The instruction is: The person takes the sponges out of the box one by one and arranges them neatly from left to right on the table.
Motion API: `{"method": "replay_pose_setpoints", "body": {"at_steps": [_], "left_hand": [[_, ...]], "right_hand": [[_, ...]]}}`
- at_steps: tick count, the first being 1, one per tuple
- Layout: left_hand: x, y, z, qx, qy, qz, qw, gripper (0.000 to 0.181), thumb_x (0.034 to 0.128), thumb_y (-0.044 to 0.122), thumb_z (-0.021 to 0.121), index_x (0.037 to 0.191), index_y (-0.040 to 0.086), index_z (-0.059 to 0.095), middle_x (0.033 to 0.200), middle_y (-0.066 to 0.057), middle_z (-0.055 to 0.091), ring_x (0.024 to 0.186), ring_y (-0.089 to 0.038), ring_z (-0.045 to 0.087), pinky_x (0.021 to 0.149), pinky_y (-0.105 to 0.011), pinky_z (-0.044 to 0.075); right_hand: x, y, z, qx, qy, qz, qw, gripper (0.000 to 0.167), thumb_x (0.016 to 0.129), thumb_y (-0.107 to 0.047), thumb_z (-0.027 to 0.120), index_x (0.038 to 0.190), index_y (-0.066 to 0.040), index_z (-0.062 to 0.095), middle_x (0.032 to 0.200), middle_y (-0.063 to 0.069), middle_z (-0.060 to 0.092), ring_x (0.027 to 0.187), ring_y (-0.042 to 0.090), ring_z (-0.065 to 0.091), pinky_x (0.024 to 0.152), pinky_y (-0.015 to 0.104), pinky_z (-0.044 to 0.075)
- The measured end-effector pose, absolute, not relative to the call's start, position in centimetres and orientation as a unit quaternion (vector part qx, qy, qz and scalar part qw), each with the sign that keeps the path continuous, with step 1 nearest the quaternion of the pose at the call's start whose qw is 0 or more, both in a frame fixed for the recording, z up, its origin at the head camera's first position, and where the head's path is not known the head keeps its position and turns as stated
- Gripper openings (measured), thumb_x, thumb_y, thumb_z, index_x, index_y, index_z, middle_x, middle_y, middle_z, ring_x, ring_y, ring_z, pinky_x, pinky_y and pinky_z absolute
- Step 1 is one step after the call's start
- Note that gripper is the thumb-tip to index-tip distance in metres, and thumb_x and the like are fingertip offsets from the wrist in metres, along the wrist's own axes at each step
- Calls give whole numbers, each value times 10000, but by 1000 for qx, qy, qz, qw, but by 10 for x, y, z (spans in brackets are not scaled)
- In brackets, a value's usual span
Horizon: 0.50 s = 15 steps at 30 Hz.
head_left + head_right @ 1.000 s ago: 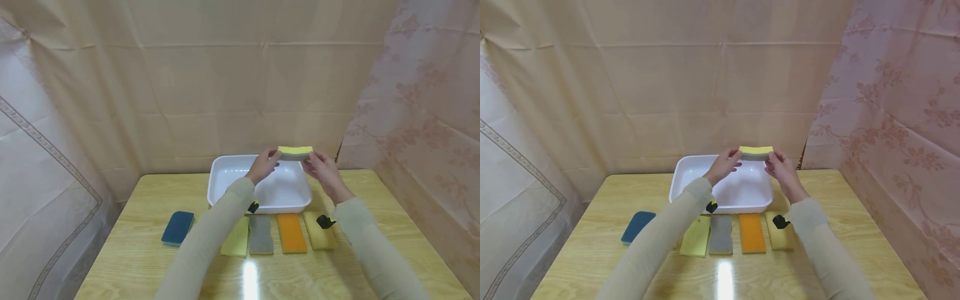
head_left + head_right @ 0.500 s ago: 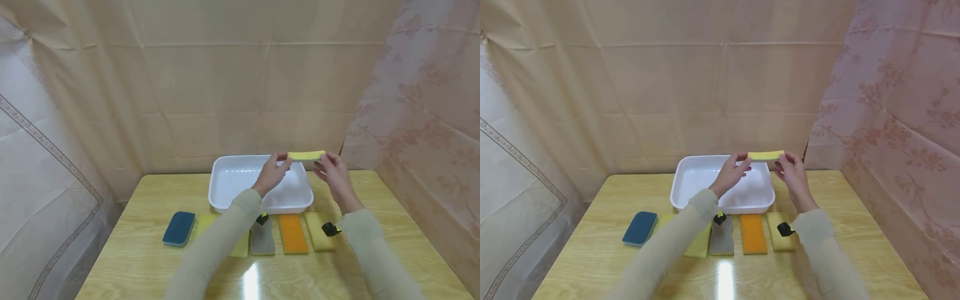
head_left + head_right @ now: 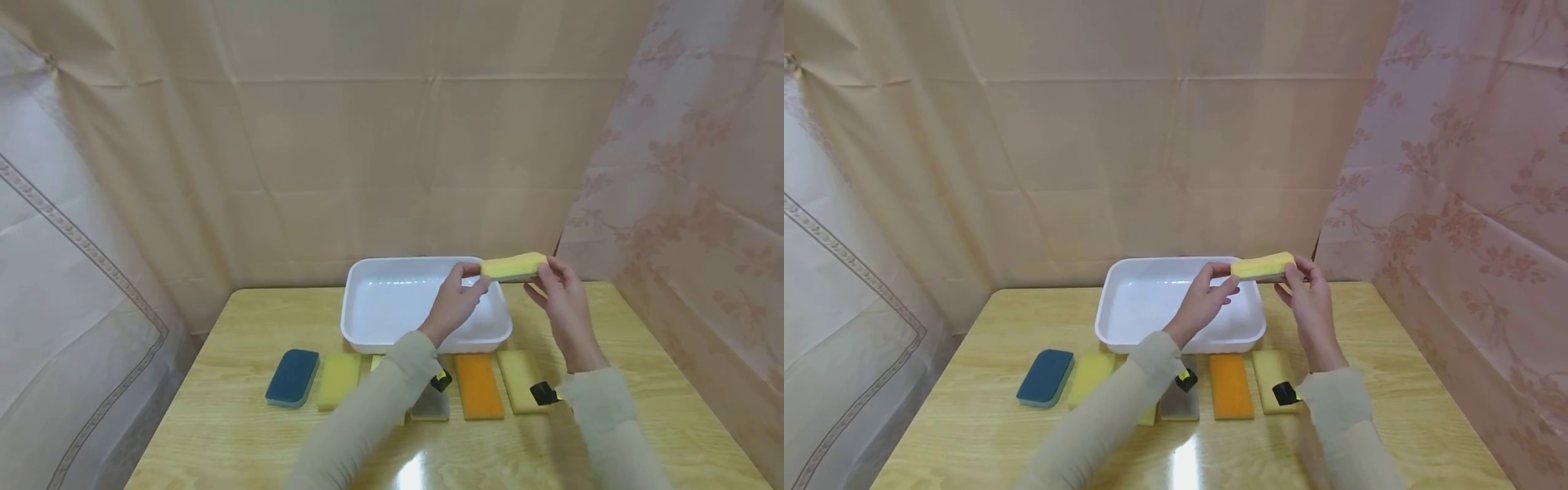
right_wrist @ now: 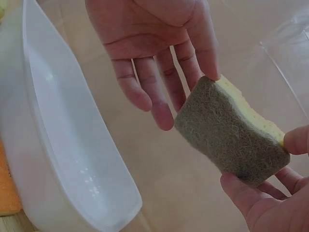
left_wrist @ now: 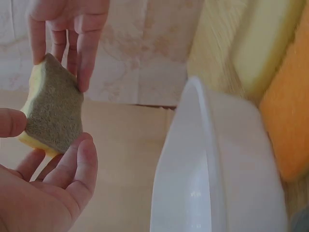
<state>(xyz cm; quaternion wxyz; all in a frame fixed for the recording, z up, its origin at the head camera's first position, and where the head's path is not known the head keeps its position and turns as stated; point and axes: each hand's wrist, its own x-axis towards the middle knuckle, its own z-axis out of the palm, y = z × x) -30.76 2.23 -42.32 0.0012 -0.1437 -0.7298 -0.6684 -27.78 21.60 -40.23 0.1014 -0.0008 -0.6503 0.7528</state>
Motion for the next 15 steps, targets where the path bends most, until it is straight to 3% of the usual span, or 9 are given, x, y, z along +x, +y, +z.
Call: {"method": "replay_pose_setpoints", "body": {"at_steps": [6, 15], "left_hand": [[-298, 28, -425, -131, -731, -669, -2, 321, 992, 328, 643, 1267, 170, 590, 1260, 35, 615, 872, -76, 678, 783, -262, 547], [-288, 37, -437, -141, -734, -665, -4, 348, 962, 341, 655, 1275, 209, 576, 1256, 87, 597, 883, -66, 660, 818, -282, 534]], "right_hand": [[-268, 218, -403, 16, -621, 775, 115, 393, 1033, -267, 579, 1359, -90, 450, 1267, -4, 428, 1106, 84, 610, 906, 247, 529], [-252, 225, -410, 2, -618, 774, 136, 350, 1011, -271, 609, 1277, -80, 488, 1318, -16, 418, 1092, 90, 605, 902, 226, 527]]}}
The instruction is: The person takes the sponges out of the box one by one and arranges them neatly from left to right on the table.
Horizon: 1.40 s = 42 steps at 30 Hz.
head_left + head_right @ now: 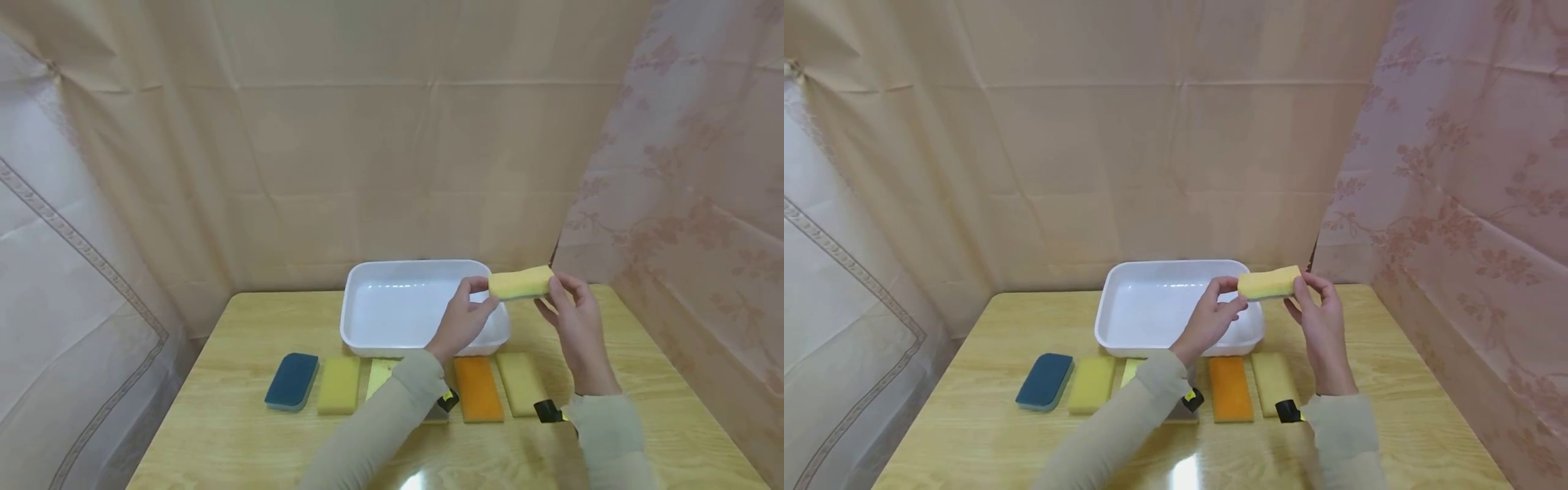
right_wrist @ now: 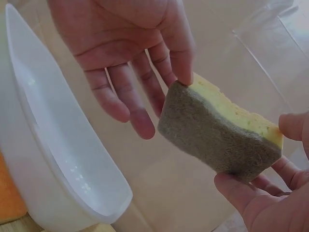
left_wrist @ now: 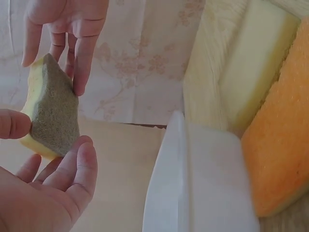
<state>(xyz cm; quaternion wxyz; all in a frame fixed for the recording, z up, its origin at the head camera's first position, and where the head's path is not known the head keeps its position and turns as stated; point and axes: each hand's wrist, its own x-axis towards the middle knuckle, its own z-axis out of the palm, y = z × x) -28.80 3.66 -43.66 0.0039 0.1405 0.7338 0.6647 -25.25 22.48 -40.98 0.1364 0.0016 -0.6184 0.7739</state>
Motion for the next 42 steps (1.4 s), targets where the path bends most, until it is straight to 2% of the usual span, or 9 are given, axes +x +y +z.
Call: {"method": "replay_pose_setpoints", "body": {"at_steps": [7, 14, 17, 23, 25, 30, 35, 42], "left_hand": [[-285, 41, -441, 163, 731, 663, 19, 384, 943, 198, 667, 1312, 203, 560, 1290, 57, 612, 945, -65, 674, 833, -262, 536], [-284, 46, -440, 203, 731, 651, 7, 478, 958, 80, 614, 1432, 72, 555, 1384, -52, 619, 1203, -132, 618, 939, -214, 504], [-283, 49, -440, 210, 733, 647, 9, 475, 955, 72, 596, 1430, 75, 570, 1393, -33, 615, 1230, -97, 590, 930, -197, 500], [-284, 53, -444, 217, 750, 625, 14, 474, 951, 48, 587, 1420, 117, 595, 1390, 22, 614, 1082, -58, 651, 877, -185, 515], [-285, 55, -445, 221, 756, 616, 12, 482, 940, 24, 586, 1416, 96, 595, 1390, -13, 618, 1017, -81, 679, 849, -183, 526], [-286, 59, -449, 232, 774, 589, -6, 493, 900, -58, 578, 1389, -3, 589, 1349, -150, 621, 1062, -157, 669, 845, -161, 522], [-285, 62, -453, 244, 795, 555, -24, 457, 891, -105, 590, 1339, -22, 624, 1261, -161, 639, 1038, -163, 639, 839, -135, 506], [-284, 63, -454, 247, 811, 531, -4, 474, 877, -117, 600, 1333, 4, 638, 1233, -112, 636, 964, -99, 626, 794, -126, 503]], "right_hand": [[-243, 227, -414, -32, -600, 784, 154, 344, 1017, -240, 605, 1286, -72, 469, 1318, -13, 409, 1055, 95, 595, 853, 194, 542], [-233, 233, -416, -59, -615, 770, 162, 425, 1032, -224, 586, 1402, -45, 478, 1306, -35, 419, 1072, 78, 560, 823, 170, 541], [-227, 235, -419, -73, -615, 768, 164, 428, 1032, -202, 589, 1415, -41, 482, 1296, -39, 421, 1043, 62, 564, 803, 163, 539], [-215, 240, -428, -91, -610, 772, 154, 491, 1022, -195, 610, 1449, -11, 452, 1290, -23, 436, 1034, 44, 571, 804, 158, 538], [-213, 241, -431, -100, -616, 768, 148, 508, 1022, -209, 612, 1459, -10, 445, 1294, -29, 439, 1042, 38, 568, 806, 154, 534], [-205, 243, -439, -122, -639, 747, 140, 564, 1027, -237, 604, 1508, -12, 412, 1320, -55, 454, 1111, 54, 524, 829, 133, 513], [-199, 241, -444, -140, -639, 742, 144, 565, 1027, -211, 602, 1511, 8, 408, 1329, -47, 467, 1108, 64, 521, 835, 133, 504], [-192, 242, -447, -182, -655, 722, 130, 584, 1034, -253, 589, 1550, -60, 395, 1538, 68, 382, 1205, 79, 484, 884, 115, 465]]}}
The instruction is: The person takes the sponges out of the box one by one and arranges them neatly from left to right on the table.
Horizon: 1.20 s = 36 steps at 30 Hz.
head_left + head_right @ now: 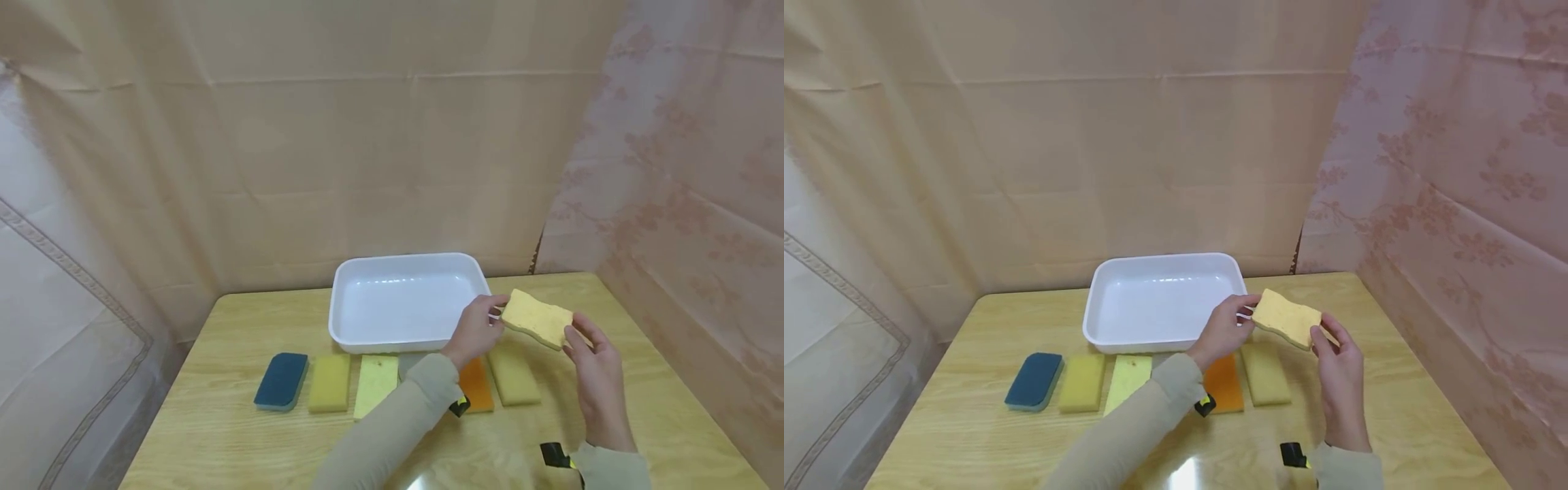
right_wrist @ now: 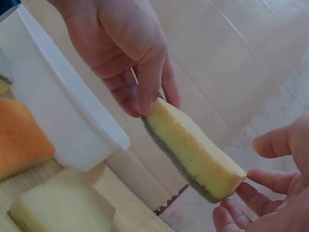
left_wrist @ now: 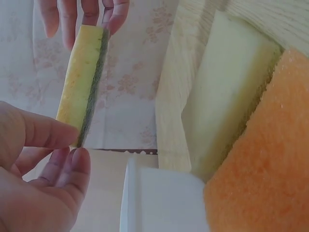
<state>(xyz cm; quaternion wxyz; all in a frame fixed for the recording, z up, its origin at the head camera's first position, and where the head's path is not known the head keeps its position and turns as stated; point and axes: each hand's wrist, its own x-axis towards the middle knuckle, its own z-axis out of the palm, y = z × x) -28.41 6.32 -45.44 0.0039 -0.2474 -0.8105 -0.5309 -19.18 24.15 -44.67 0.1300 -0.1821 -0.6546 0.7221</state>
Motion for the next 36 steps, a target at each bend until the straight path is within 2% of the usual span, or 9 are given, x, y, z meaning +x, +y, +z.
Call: {"method": "replay_pose_setpoints", "body": {"at_steps": [9, 13, 17, 21, 25, 28, 30, 33, 36], "left_hand": [[-284, 72, -453, -296, -843, -447, -42, 466, 882, -34, 615, 1332, 79, 654, 1262, -37, 656, 1016, -70, 631, 812, -111, 475], [-284, 75, -453, -295, -846, -442, -51, 472, 900, 6, 605, 1367, 65, 630, 1291, -46, 640, 1041, -78, 624, 826, -117, 471], [-286, 78, -456, -301, -856, -418, -38, 470, 921, 32, 599, 1391, 46, 606, 1332, -59, 630, 1063, -86, 627, 850, -114, 461], [-290, 83, -457, -328, -864, -382, -17, 457, 922, 21, 594, 1379, 32, 612, 1329, -66, 646, 1068, -88, 631, 873, -111, 451], [-291, 88, -459, -339, -868, -363, -9, 454, 914, 3, 598, 1366, 38, 626, 1317, -55, 657, 1080, -81, 622, 878, -108, 444], [-291, 93, -462, -342, -870, -354, -2, 453, 913, -7, 608, 1363, 43, 629, 1324, -45, 657, 1109, -82, 618, 899, -107, 438], [-292, 97, -465, -346, -873, -343, 2, 456, 913, -8, 612, 1364, 55, 631, 1325, -31, 658, 1131, -74, 610, 915, -107, 434], [-293, 102, -466, -346, -878, -332, 0, 453, 922, -6, 603, 1367, 74, 634, 1324, -17, 658, 1163, -74, 600, 927, -111, 433], [-293, 105, -466, -336, -884, -324, -6, 453, 927, -4, 593, 1367, 95, 640, 1317, -7, 659, 1189, -66, 585, 935, -120, 437]], "right_hand": [[-179, 251, -457, -191, -661, 718, 107, 647, 1044, -257, 567, 1586, -36, 290, 1615, 114, 289, 1206, 37, 458, 925, 117, 430], [-172, 253, -464, -165, -653, 731, 107, 672, 1033, -240, 594, 1573, 12, 282, 1548, 104, 363, 1144, -6, 513, 908, 117, 462], [-167, 255, -471, -138, -655, 737, 96, 687, 1032, -238, 597, 1570, 31, 265, 1529, 88, 356, 1119, -30, 547, 908, 135, 490], [-162, 256, -475, -140, -657, 737, 70, 754, 1044, -291, 570, 1601, -1, 153, 1632, 169, 182, 1144, -27, 526, 935, 155, 486], [-158, 256, -476, -155, -625, 763, 54, 806, 1038, -302, 579, 1614, -33, 83, 1582, 80, 252, 1169, 9, 514, 969, 204, 491], [-155, 255, -477, -167, -597, 783, 46, 817, 1040, -285, 575, 1619, -58, 45, 1607, 51, 209, 1201, 31, 505, 1007, 238, 476], [-155, 254, -477, -184, -588, 787, 41, 811, 1048, -279, 558, 1623, -83, 20, 1655, 74, 114, 1214, 33, 491, 1028, 236, 455], [-155, 253, -478, -209, -579, 787, 41, 808, 1054, -268, 541, 1621, -97, -10, 1598, 65, 207, 1197, 15, 484, 1043, 211, 430], [-156, 252, -481, -213, -559, 800, 50, 803, 1055, -225, 535, 1622, -88, -17, 1412, -25, 330, 1142, -11, 507, 1023, 185, 436]]}}
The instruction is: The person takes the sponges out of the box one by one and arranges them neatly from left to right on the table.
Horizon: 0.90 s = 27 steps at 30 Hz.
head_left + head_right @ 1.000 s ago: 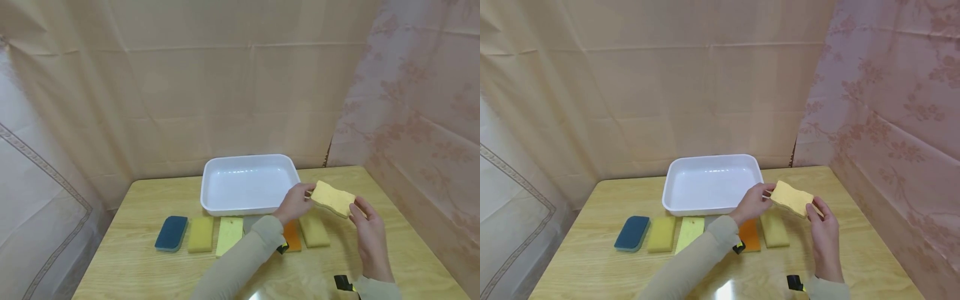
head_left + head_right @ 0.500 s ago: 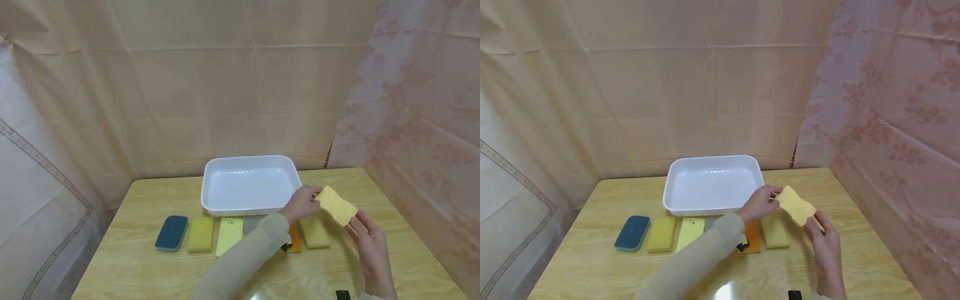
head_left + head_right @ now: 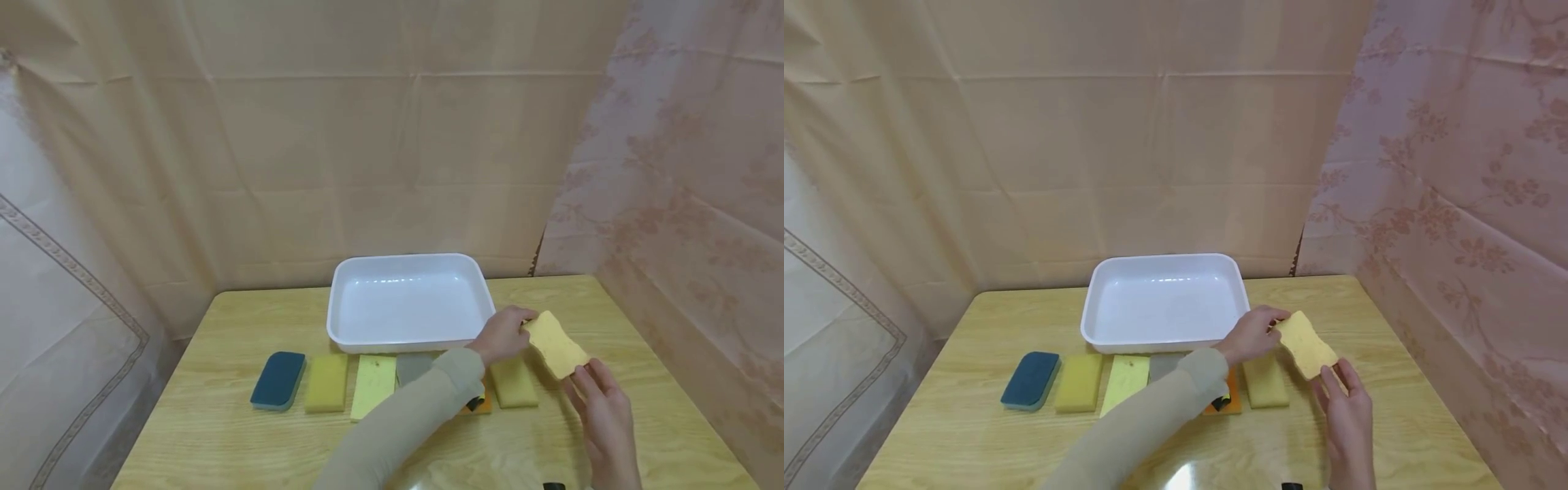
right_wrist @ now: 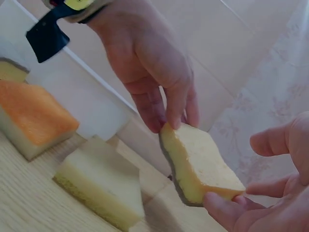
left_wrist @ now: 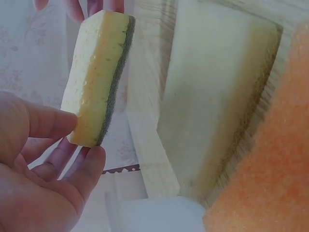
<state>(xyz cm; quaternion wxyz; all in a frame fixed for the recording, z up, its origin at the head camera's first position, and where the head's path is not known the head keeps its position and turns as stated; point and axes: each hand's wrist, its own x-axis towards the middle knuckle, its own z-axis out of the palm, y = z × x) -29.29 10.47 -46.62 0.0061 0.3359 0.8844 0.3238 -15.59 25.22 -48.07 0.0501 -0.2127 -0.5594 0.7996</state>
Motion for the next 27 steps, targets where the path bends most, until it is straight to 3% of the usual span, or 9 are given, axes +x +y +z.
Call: {"method": "replay_pose_setpoints", "body": {"at_steps": [2, 7, 9, 12, 14, 16, 18, 23, 27], "left_hand": [[-292, 106, -465, 327, 889, 321, 11, 456, 931, 0, 592, 1372, 108, 638, 1326, 0, 653, 1213, -64, 574, 961, -131, 432], [-293, 112, -465, 320, 899, 300, 20, 474, 941, 37, 608, 1402, 148, 613, 1355, 29, 632, 1225, -43, 558, 989, -141, 418], [-294, 115, -467, 325, 899, 292, 24, 484, 935, 47, 623, 1407, 154, 607, 1360, 38, 627, 1207, -33, 561, 981, -137, 419], [-294, 118, -469, 329, 899, 286, 30, 495, 924, 51, 645, 1408, 149, 602, 1369, 32, 621, 1126, -27, 582, 949, -130, 431], [-294, 119, -472, 330, 900, 284, 33, 497, 921, 53, 658, 1406, 141, 600, 1373, 22, 618, 1123, -34, 582, 956, -137, 432], [-294, 120, -475, 331, 901, 279, 33, 497, 919, 54, 664, 1406, 130, 600, 1378, 13, 617, 1138, -45, 581, 970, -145, 431], [-293, 123, -478, 335, 901, 275, 29, 492, 916, 55, 671, 1399, 119, 604, 1377, 9, 619, 1204, -61, 566, 1009, -160, 416], [-293, 127, -478, 341, 903, 259, 18, 483, 914, 70, 665, 1391, 117, 613, 1368, 24, 626, 1282, -78, 534, 1061, -174, 378], [-294, 129, -478, 336, 906, 257, 20, 478, 916, 59, 650, 1388, 123, 618, 1359, 26, 631, 1267, -66, 538, 1048, -164, 383]], "right_hand": [[-155, 251, -482, -210, -536, 815, 60, 731, 1049, -182, 540, 1625, -106, 95, 1292, -67, 372, 1100, -9, 544, 997, 193, 464], [-156, 247, -484, -229, -510, 827, 62, 778, 1050, -208, 529, 1635, -155, 19, 1279, -68, 364, 1079, -21, 593, 994, 212, 473], [-156, 246, -484, -240, -514, 822, 54, 853, 1054, -248, 514, 1608, -149, -126, 1327, -75, 330, 1107, -33, 579, 1020, 208, 446], [-157, 243, -485, -256, -520, 814, 42, 853, 1055, -297, 503, 1604, -172, -137, 1481, 7, 282, 1173, -13, 542, 1041, 207, 424], [-158, 242, -488, -260, -524, 810, 36, 840, 1060, -317, 487, 1602, -186, -140, 1604, 86, 168, 1264, 31, 498, 1048, 205, 413], [-158, 241, -490, -261, -531, 806, 30, 830, 1067, -323, 477, 1600, -185, -144, 1668, 97, 32, 1347, 72, 436, 1051, 199, 407], [-159, 241, -493, -258, -528, 809, 25, 830, 1070, -319, 472, 1596, -179, -156, 1680, 82, -10, 1383, 72, 390, 1059, 193, 394], [-160, 243, -497, -260, -515, 817, 11, 862, 1059, -315, 509, 1606, -172, -142, 1576, 24, 218, 1246, 4, 466, 1069, 185, 385], [-160, 245, -500, -255, -522, 814, -11, 860, 1062, -348, 496, 1598, -189, -157, 1634, 45, 142, 1332, 54, 411, 1090, 196, 366]]}}
